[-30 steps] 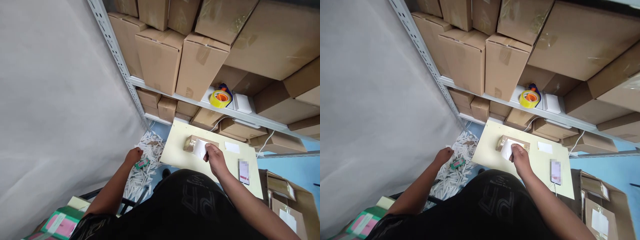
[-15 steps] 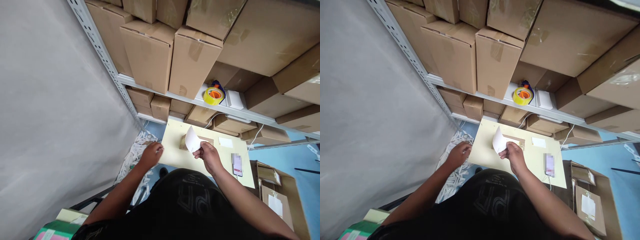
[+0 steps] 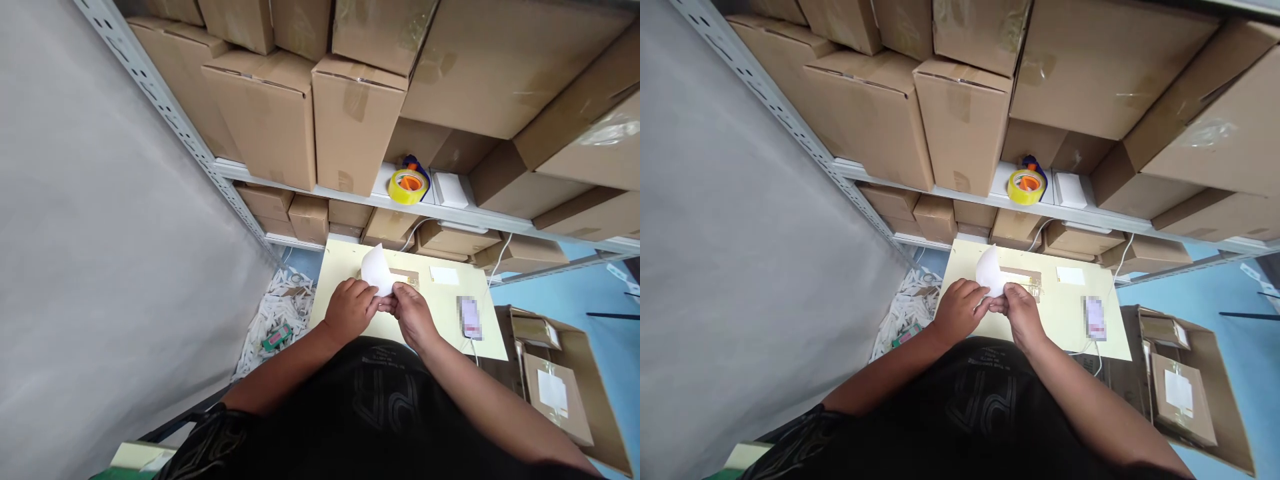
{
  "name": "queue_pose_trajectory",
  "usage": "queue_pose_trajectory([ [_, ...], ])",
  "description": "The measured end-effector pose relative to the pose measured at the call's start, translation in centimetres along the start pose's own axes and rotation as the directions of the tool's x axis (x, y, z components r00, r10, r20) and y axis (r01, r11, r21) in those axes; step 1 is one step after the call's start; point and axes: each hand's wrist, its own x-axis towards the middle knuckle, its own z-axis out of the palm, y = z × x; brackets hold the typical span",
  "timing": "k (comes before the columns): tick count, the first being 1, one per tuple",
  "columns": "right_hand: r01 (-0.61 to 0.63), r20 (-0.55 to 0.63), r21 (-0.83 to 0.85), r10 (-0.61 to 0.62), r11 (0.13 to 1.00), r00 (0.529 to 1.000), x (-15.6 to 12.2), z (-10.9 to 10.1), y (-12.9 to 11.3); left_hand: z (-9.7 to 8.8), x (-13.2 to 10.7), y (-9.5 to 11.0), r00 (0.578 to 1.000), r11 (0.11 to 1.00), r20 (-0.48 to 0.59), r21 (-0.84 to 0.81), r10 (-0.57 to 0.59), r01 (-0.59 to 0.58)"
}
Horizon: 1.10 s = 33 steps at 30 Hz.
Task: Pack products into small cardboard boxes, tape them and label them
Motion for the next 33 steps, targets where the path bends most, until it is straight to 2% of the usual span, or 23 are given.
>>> queue_pose_trajectory([
  [7, -0.036, -0.043, 0.094, 0.040, 0.995, 0.998, 0.4, -0.9, 0.2, 0.9, 0.5, 0.6, 0.995, 0.992, 0.048, 0.089, 0.082, -0.086],
  [15, -0.077, -0.055, 0.153, 0.086, 0.985, 0.995, 1.2, -1.4, 0.8, 2.0, 0.9, -0.2, 0.988, 0.989, 0.090, 0.060, 0.127, -0.133],
  [22, -0.080, -0.084, 0.184, 0.097, 0.980, 0.992, 2.0, -1.7, 2.0, 3.0, 1.5, 0.1, 0.975, 0.959, 0.167, 0.216, 0.148, -0.182],
  [28, -0.092, -0.098, 0.167, 0.109, 0.982, 0.989, 2.3, -1.6, 2.1, 3.9, 1.3, -0.1, 0.972, 0.955, 0.176, 0.227, 0.155, -0.193],
  [31, -0.095, -0.050, 0.126, 0.102, 0.987, 0.994, 2.5, -1.8, 1.8, 3.6, 1.6, -0.8, 0.967, 0.955, 0.199, 0.217, 0.161, -0.204],
  [33, -0.063, -0.051, 0.077, 0.067, 0.995, 0.996, 2.8, -2.1, 1.7, 3.1, 2.0, -1.5, 0.953, 0.946, 0.218, 0.202, 0.211, -0.255],
])
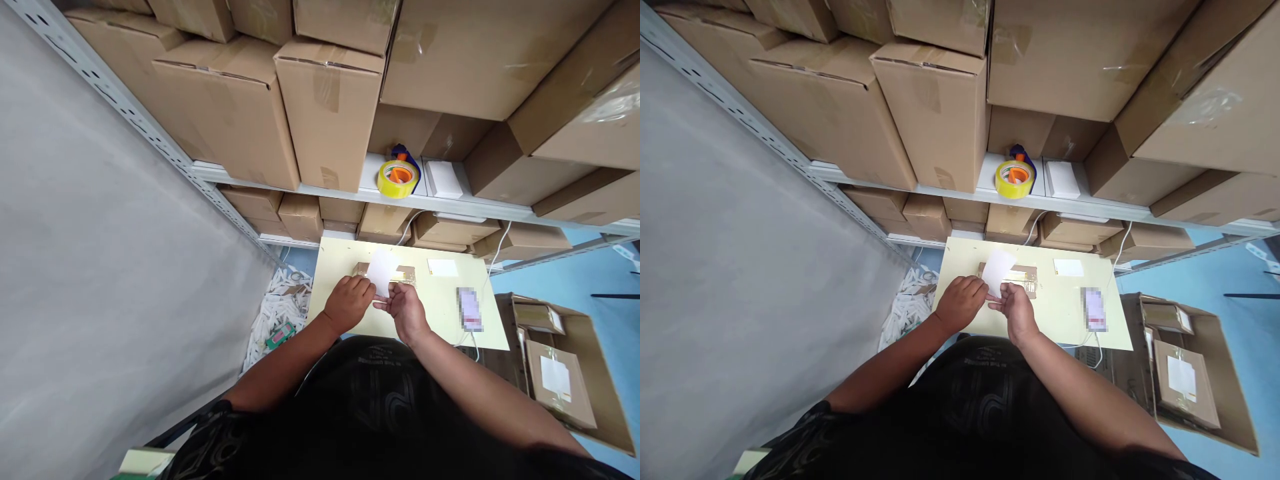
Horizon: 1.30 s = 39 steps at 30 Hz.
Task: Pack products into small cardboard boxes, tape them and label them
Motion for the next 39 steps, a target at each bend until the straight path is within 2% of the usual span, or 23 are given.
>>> queue_pose_trajectory([
  [5, 0.084, -0.112, -0.171, -0.104, 0.982, 0.988, 1.1, -0.8, -0.8, -0.7, -0.4, -1.6, 0.982, 0.982, 0.000, 0.004, 0.190, -0.190],
  [8, 0.080, -0.152, -0.178, -0.107, 0.981, 0.983, 1.8, -1.1, -1.7, -0.6, -1.0, -2.0, 0.960, 0.960, 0.001, 0.040, 0.279, -0.279],
  [12, 0.067, -0.154, -0.115, -0.084, 0.991, 0.984, 2.4, -1.7, -2.5, -0.5, -1.9, -2.1, 0.948, 0.947, -0.008, 0.037, 0.319, -0.319],
  [18, 0.065, -0.167, -0.100, -0.081, 0.993, 0.983, 3.3, -2.7, -2.0, -0.3, -3.0, -2.0, 0.940, 0.941, -0.054, -0.016, 0.338, -0.339],
  [21, 0.112, -0.212, -0.034, -0.116, 0.993, 0.970, 4.0, -3.4, -2.7, 0.0, -4.8, -2.1, 0.962, 0.960, 0.006, -0.064, 0.274, -0.273],
  [22, 0.134, -0.219, -0.017, -0.134, 0.991, 0.966, 4.2, -3.6, -3.1, 0.1, -5.7, -2.4, 0.978, 0.976, 0.044, -0.092, 0.204, -0.200],
  [24, 0.169, -0.200, 0.008, -0.164, 0.986, 0.966, 4.4, -4.0, -3.8, 0.5, -8.0, -3.5, 0.991, 0.990, 0.129, -0.135, -0.023, 0.041],
  [25, 0.177, -0.177, 0.019, -0.171, 0.984, 0.969, 4.4, -4.2, -4.2, 0.6, -9.3, -4.3, 0.969, 0.970, 0.172, -0.132, -0.178, 0.202],
  [26, 0.177, -0.151, 0.030, -0.171, 0.984, 0.974, 4.4, -4.3, -4.4, 0.8, -10.7, -5.2, 0.921, 0.928, 0.223, -0.120, -0.320, 0.352],
  [28, 0.165, -0.103, 0.054, -0.159, 0.985, 0.982, 4.1, -4.3, -4.7, 1.0, -13.4, -7.3, 0.778, 0.809, 0.301, -0.035, -0.552, 0.587],
  [29, 0.156, -0.083, 0.066, -0.150, 0.986, 0.985, 4.0, -4.1, -4.7, 1.1, -14.6, -8.3, 0.721, 0.765, 0.322, 0.016, -0.614, 0.644],
  [30, 0.145, -0.063, 0.077, -0.140, 0.986, 0.988, 3.8, -4.0, -4.7, 1.2, -15.8, -9.3, 0.676, 0.730, 0.327, 0.067, -0.661, 0.681],
  [32, 0.128, -0.020, 0.093, -0.127, 0.987, 0.992, 3.5, -3.5, -4.6, 1.3, -17.5, -11.0, 0.613, 0.670, 0.303, 0.141, -0.730, 0.728],
  [35, 0.145, 0.017, 0.030, -0.146, 0.989, 0.989, 3.0, -2.7, -4.6, 1.3, -18.7, -12.8, 0.519, 0.569, 0.249, 0.203, -0.817, 0.797],
  [37, 0.212, 0.016, -0.105, -0.211, 0.972, 0.977, 2.6, -2.4, -4.5, 1.0, -18.5, -13.4, 0.448, 0.505, 0.259, 0.228, -0.855, 0.832],
  [38, 0.261, 0.013, -0.203, -0.264, 0.944, 0.964, 2.3, -2.2, -4.4, 0.7, -17.9, -13.3, 0.428, 0.490, 0.272, 0.226, -0.862, 0.842],
  [39, 0.323, 0.016, -0.318, -0.335, 0.891, 0.942, 2.1, -2.2, -4.3, 0.3, -17.1, -13.1, 0.426, 0.487, 0.281, 0.200, -0.860, 0.850],
])
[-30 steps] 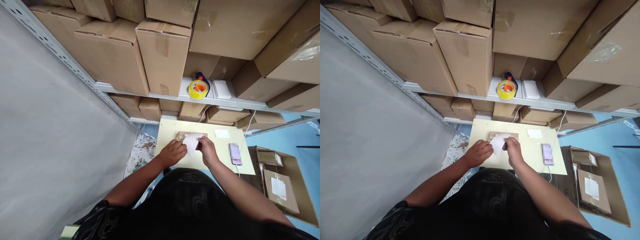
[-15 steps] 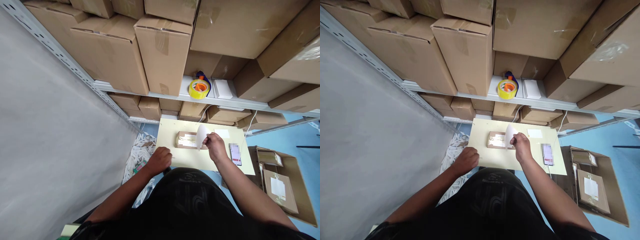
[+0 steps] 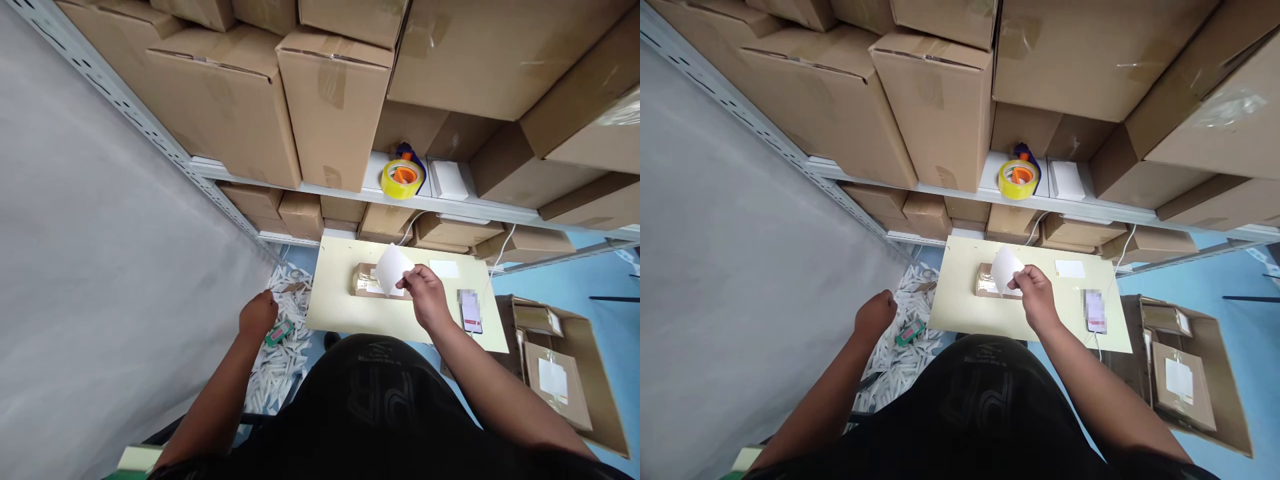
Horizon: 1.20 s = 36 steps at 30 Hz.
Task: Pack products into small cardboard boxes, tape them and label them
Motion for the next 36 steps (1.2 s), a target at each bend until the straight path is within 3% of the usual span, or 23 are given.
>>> queue_pose_trajectory([
  [2, 0.211, -0.004, -0.281, -0.221, 0.936, 0.975, -0.6, 0.1, 0.0, -1.4, -0.5, 2.5, 0.998, 0.987, 0.006, -0.146, 0.064, -0.062],
  [3, 0.339, 0.038, -0.412, -0.356, 0.846, 0.934, -0.9, 0.2, 0.1, -2.3, -1.0, 4.3, 0.994, 0.955, 0.010, -0.278, 0.111, -0.104],
  [5, 0.581, 0.212, -0.576, -0.582, 0.574, 0.785, -1.4, 0.3, 0.2, -3.9, -2.4, 8.7, 0.964, 0.788, 0.104, -0.601, 0.244, -0.134],
  [7, 0.736, 0.409, -0.606, -0.675, 0.303, 0.614, -1.7, 0.6, 0.4, -5.1, -3.8, 13.4, 0.889, 0.513, 0.203, -0.858, 0.410, -0.040],
  [8, 0.776, 0.484, -0.596, -0.678, 0.207, 0.553, -1.9, 0.7, 0.5, -5.6, -4.4, 15.5, 0.852, 0.403, 0.221, -0.915, 0.475, 0.013],
  [9, 0.799, 0.540, -0.584, -0.666, 0.144, 0.515, -2.1, 0.9, 0.7, -5.9, -4.8, 17.5, 0.826, 0.327, 0.225, -0.944, 0.517, 0.052],
  [10, 0.811, 0.576, -0.573, -0.647, 0.115, 0.500, -2.4, 0.9, 0.9, -6.1, -5.0, 19.1, 0.826, 0.288, 0.219, -0.955, 0.520, 0.072],
  [12, 0.819, 0.613, -0.550, -0.587, 0.163, 0.528, -2.9, 0.9, 1.3, -6.2, -5.1, 21.2, 0.845, 0.302, 0.196, -0.952, 0.497, 0.044],
  [15, 0.735, 0.556, -0.514, -0.480, 0.442, 0.678, -3.7, -0.1, 2.0, -6.0, -4.5, 22.1, 0.872, 0.349, 0.165, -0.937, 0.461, -0.008],
  [18, 0.438, 0.247, -0.467, -0.363, 0.768, 0.899, -3.9, -1.9, 3.1, -5.8, -3.8, 21.9, 0.859, 0.290, 0.156, -0.957, 0.488, 0.009],
  [19, 0.308, 0.119, -0.419, -0.285, 0.854, 0.951, -3.7, -2.5, 3.6, -5.7, -3.7, 21.8, 0.848, 0.268, 0.150, -0.963, 0.507, 0.010],
  [21, 0.050, -0.020, -0.267, -0.057, 0.962, 0.998, -3.1, -3.3, 4.5, -5.5, -3.5, 21.9, 0.825, 0.236, 0.138, -0.972, 0.547, 0.006],
  [24, -0.252, 0.067, -0.026, 0.254, 0.967, 0.965, -2.0, -3.8, 5.7, -5.0, -3.4, 22.6, 0.793, 0.202, 0.136, -0.979, 0.594, 0.017],
  [27, -0.365, 0.166, 0.108, 0.345, 0.925, 0.924, -1.4, -3.8, 6.3, -4.3, -3.3, 23.4, 0.781, 0.213, 0.148, -0.977, 0.606, 0.020],
  [30, -0.294, 0.090, 0.061, 0.289, 0.954, 0.953, -0.9, -4.4, 7.0, -3.4, -2.7, 24.2, 0.826, 0.326, 0.178, -0.945, 0.535, -0.007],
  [33, -0.120, -0.046, -0.232, 0.113, 0.965, 0.993, 0.4, -5.5, 8.0, -1.8, -1.5, 25.0, 0.892, 0.598, 0.183, -0.793, 0.412, -0.114],
  [36, 0.023, -0.040, -0.577, -0.056, 0.816, 0.998, 2.4, -6.2, 9.4, 0.2, -0.1, 26.0, 0.916, 0.825, 0.119, -0.489, 0.384, -0.282],
])
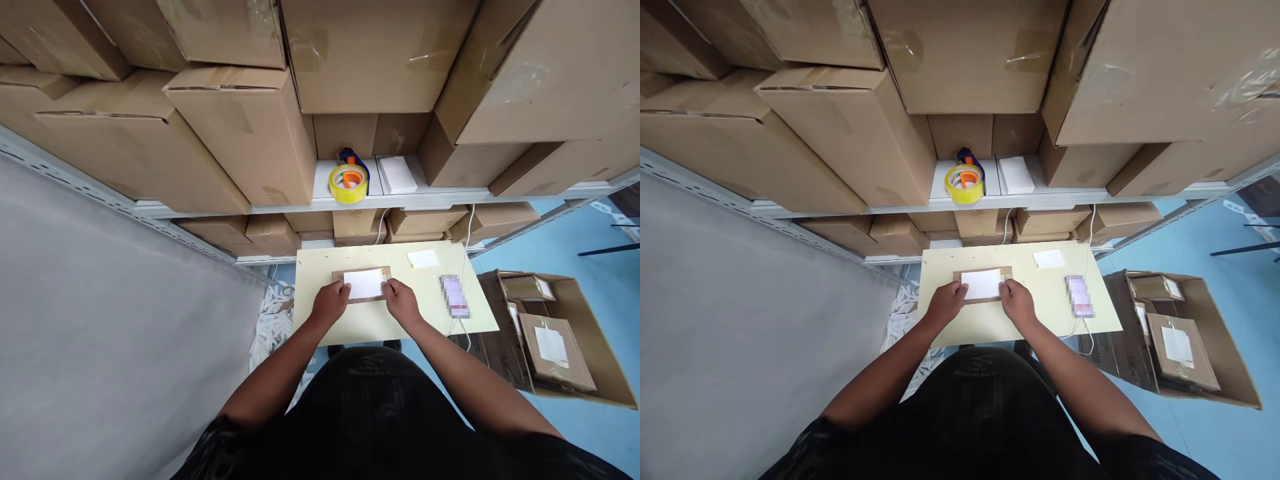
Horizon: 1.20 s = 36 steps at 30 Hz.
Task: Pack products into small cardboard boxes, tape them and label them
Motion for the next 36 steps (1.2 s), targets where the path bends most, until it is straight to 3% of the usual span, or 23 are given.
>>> queue_pose_trajectory([
  [2, 0.069, 0.015, -0.221, -0.067, 0.973, 0.998, 1.1, 0.7, 0.9, 1.2, 1.2, -0.3, 1.000, 0.977, -0.006, 0.213, 0.010, -0.009],
  [5, 0.124, 0.081, -0.460, -0.097, 0.879, 0.992, 2.1, 2.1, 1.9, 2.9, 2.6, -0.7, 0.999, 0.924, 0.035, 0.382, -0.018, 0.003],
  [7, 0.130, 0.101, -0.530, -0.090, 0.838, 0.991, 2.4, 2.9, 2.2, 3.6, 3.2, -0.8, 0.997, 0.906, 0.057, 0.422, -0.049, 0.020],
  [10, 0.054, 0.051, -0.529, -0.032, 0.847, 0.998, 2.8, 3.4, 2.5, 3.7, 3.7, -1.2, 0.996, 0.899, 0.039, 0.435, -0.077, 0.053],
  [13, -0.165, -0.069, -0.430, 0.150, 0.888, 0.986, 3.6, 3.1, 2.9, 3.1, 3.8, -1.9, 0.989, 0.917, -0.118, 0.378, -0.091, 0.129],
  [15, -0.343, -0.075, -0.219, 0.335, 0.913, 0.939, 4.0, 2.8, 3.4, 2.7, 3.6, -2.7, 0.961, 0.945, -0.210, 0.235, -0.178, 0.226],
  [16, -0.412, -0.030, -0.090, 0.411, 0.907, 0.911, 4.0, 2.6, 3.6, 2.6, 3.4, -3.0, 0.946, 0.952, -0.209, 0.130, -0.247, 0.277],
  [18, -0.480, 0.095, 0.118, 0.471, 0.869, 0.877, 3.9, 2.5, 3.9, 2.7, 2.9, -3.7, 0.933, 0.937, -0.095, -0.084, -0.347, 0.340],
  [20, -0.476, 0.161, 0.205, 0.450, 0.855, 0.878, 3.4, 2.3, 3.9, 3.0, 2.2, -4.2, 0.939, 0.913, 0.033, -0.223, -0.342, 0.341],
  [22, -0.457, 0.159, 0.237, 0.430, 0.857, 0.889, 2.7, 2.1, 3.5, 3.2, 1.3, -4.3, 0.949, 0.906, 0.085, -0.280, -0.304, 0.316],
  [25, -0.410, 0.117, 0.290, 0.394, 0.865, 0.912, 1.4, 1.3, 2.6, 2.9, -0.1, -4.0, 0.970, 0.915, 0.062, -0.324, -0.234, 0.241],
  [29, -0.310, 0.037, 0.365, 0.319, 0.878, 0.947, -0.9, -1.0, 1.3, 1.2, -1.8, -2.9, 0.999, 0.922, 0.011, -0.383, -0.051, 0.051],
  [36, -0.247, -0.092, 0.417, 0.311, 0.875, 0.946, -5.0, -5.6, 0.1, 0.1, -3.6, 0.5, 0.994, 0.910, 0.104, -0.414, 0.026, 0.020],
])
